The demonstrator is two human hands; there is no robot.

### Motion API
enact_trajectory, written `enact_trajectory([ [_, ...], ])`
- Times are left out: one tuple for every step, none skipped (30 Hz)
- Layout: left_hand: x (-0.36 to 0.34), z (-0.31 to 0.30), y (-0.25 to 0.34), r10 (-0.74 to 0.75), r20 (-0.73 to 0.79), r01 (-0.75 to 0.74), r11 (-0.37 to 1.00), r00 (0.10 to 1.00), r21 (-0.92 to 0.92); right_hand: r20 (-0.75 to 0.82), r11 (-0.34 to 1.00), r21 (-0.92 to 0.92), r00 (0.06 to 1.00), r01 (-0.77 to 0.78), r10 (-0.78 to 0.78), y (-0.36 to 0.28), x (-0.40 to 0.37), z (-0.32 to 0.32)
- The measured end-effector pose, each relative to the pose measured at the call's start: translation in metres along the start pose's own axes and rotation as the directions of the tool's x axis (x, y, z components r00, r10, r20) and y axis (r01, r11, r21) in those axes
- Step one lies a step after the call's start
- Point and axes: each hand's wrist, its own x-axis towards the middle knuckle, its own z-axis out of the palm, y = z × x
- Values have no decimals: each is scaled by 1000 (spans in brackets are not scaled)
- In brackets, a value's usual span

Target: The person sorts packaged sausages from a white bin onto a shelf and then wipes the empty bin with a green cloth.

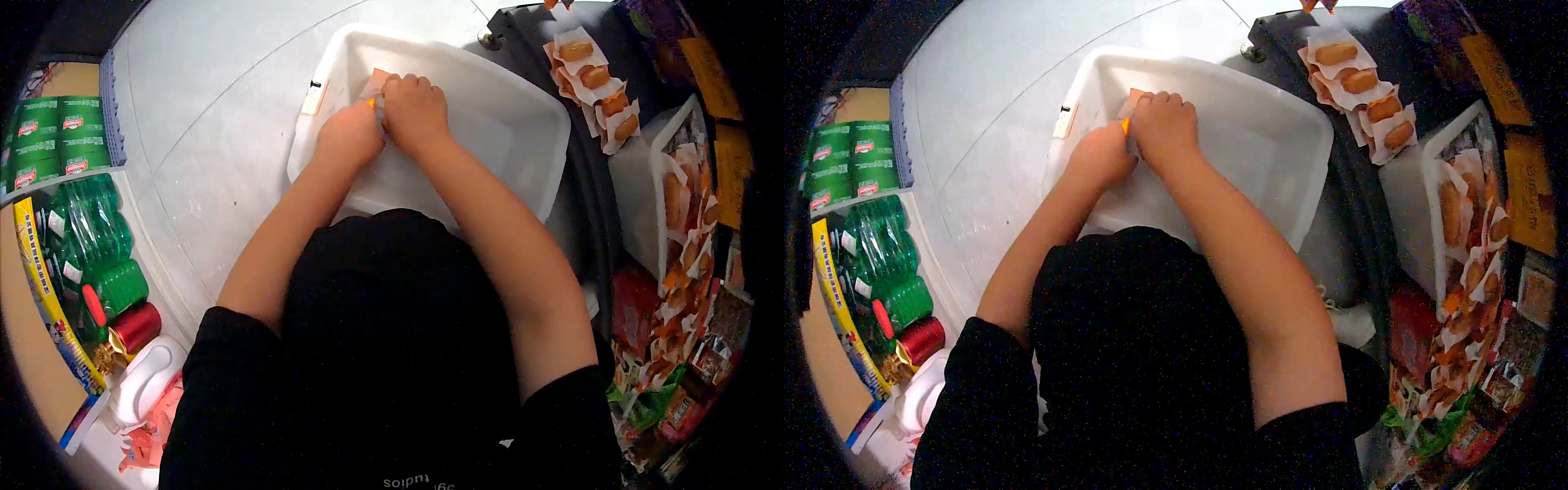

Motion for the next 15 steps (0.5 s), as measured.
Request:
enact_trajectory([
  [0, 0, 0, -6, -2, 6, 1000, 1000, -19, 45, 999, -13, 998, -32, 32, -1, 1, -1],
  [1, 0, 0, -4, -2, 4, 1000, 1000, -24, 47, 999, -17, 998, -31, 32, -1, 0, -2],
  [0, -1, 0, 9, 6, -9, 1000, 1000, -19, 35, 997, -72, 999, -25, 28, -2, -2, -5],
  [0, -2, 0, 23, 13, -23, 1000, 1000, -14, 21, 992, -128, 1000, -20, 23, -2, -4, -7],
  [0, -4, 2, 24, 10, -24, 1000, 1000, -18, 19, 991, -132, 1000, -19, 22, -1, -6, -6],
  [-2, -6, 3, 12, 33, -12, 1000, 999, -14, -44, 995, -90, 998, -38, 34, 1, -8, -4],
  [-3, -9, 5, 0, 54, 0, 1000, 999, -10, -108, 997, -48, 993, -54, 48, 3, -10, -4],
  [-2, -6, 4, 2, 49, -1, 1000, 999, -13, -112, 997, -52, 993, -53, 46, 5, -11, -3],
  [-2, -3, 4, -29, 47, 31, 998, 998, -49, 26, 996, 50, 997, -79, 78, 7, -13, -3],
  [-1, 0, 5, -57, 46, 60, 994, 997, -86, 165, 982, 145, 982, -120, 96, 10, -14, -4],
  [-1, -1, 5, -54, 44, 57, 995, 998, -86, 162, 982, 143, 982, -121, 97, 11, -16, -9],
  [-1, -1, 6, -72, 91, 83, 990, 993, -112, 272, 916, 312, 948, -251, 167, 14, -18, -13],
  [-1, -1, 7, -89, 140, 108, 984, 986, -138, 389, 805, 452, 897, -384, 209, 15, -21, -18],
  [-2, -4, 7, -85, 141, 105, 985, 986, -140, 388, 806, 449, 897, -386, 213, 14, -26, -20],
  [-2, -8, 7, -75, 232, 138, 953, 970, -270, 314, 731, 539, 905, -418, 286, 14, -31, -21],
])
